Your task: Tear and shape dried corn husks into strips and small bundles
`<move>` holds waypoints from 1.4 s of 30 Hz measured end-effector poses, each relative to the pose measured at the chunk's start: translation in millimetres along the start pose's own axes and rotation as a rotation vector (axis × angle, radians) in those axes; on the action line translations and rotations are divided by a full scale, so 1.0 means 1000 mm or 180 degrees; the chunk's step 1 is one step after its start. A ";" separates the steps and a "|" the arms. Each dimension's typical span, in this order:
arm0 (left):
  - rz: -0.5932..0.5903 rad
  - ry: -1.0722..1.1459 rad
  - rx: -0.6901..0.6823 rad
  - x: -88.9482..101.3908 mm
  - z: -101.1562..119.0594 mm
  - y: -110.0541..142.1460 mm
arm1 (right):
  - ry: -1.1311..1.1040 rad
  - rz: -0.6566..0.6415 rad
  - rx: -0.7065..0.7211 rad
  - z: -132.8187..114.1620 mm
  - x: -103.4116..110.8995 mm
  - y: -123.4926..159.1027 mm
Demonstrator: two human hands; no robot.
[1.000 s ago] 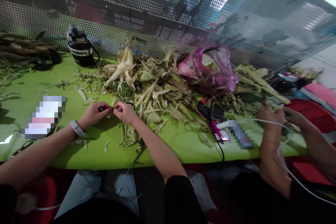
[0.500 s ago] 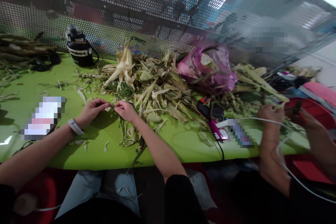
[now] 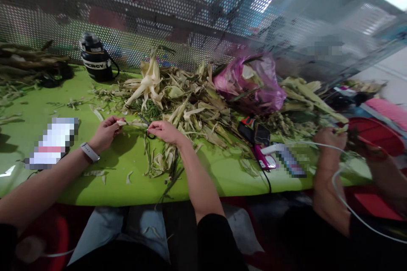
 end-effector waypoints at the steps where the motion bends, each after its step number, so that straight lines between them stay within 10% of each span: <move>1: 0.0036 -0.0041 0.0012 0.000 0.001 0.001 | -0.0089 0.0101 0.0051 0.000 0.001 0.000; 7: -0.0408 -0.0489 0.0215 -0.003 0.004 0.003 | -0.1762 0.0952 0.0792 -0.001 -0.025 -0.016; 18: -0.0185 -0.0668 0.0093 -0.006 -0.003 0.005 | -0.1962 0.0285 0.0490 -0.004 -0.046 -0.015; 27: -0.1817 -0.1849 -0.1869 -0.001 0.024 0.016 | -0.3304 0.0165 0.0797 -0.035 -0.040 0.005; 33: -0.1384 -0.2328 -0.2655 -0.015 0.023 0.025 | -0.3923 -0.0088 0.0570 -0.039 -0.044 0.007; 38: -0.1421 -0.2246 -0.1993 -0.017 0.028 0.025 | -0.3695 0.0118 0.0322 -0.035 -0.047 0.003; 42: -0.1652 -0.1384 -0.0646 -0.014 0.029 0.025 | -0.3305 0.0849 0.0259 -0.028 -0.030 0.001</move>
Point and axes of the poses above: each hand's wrist, its own y-axis away from the middle knuckle, its own x-axis out of the back of the hand, z = x × y, the point moved 1 cm from there along -y, towards the middle knuckle, and after that the axes turned 1 degree about -z, right-handed, at the moved point
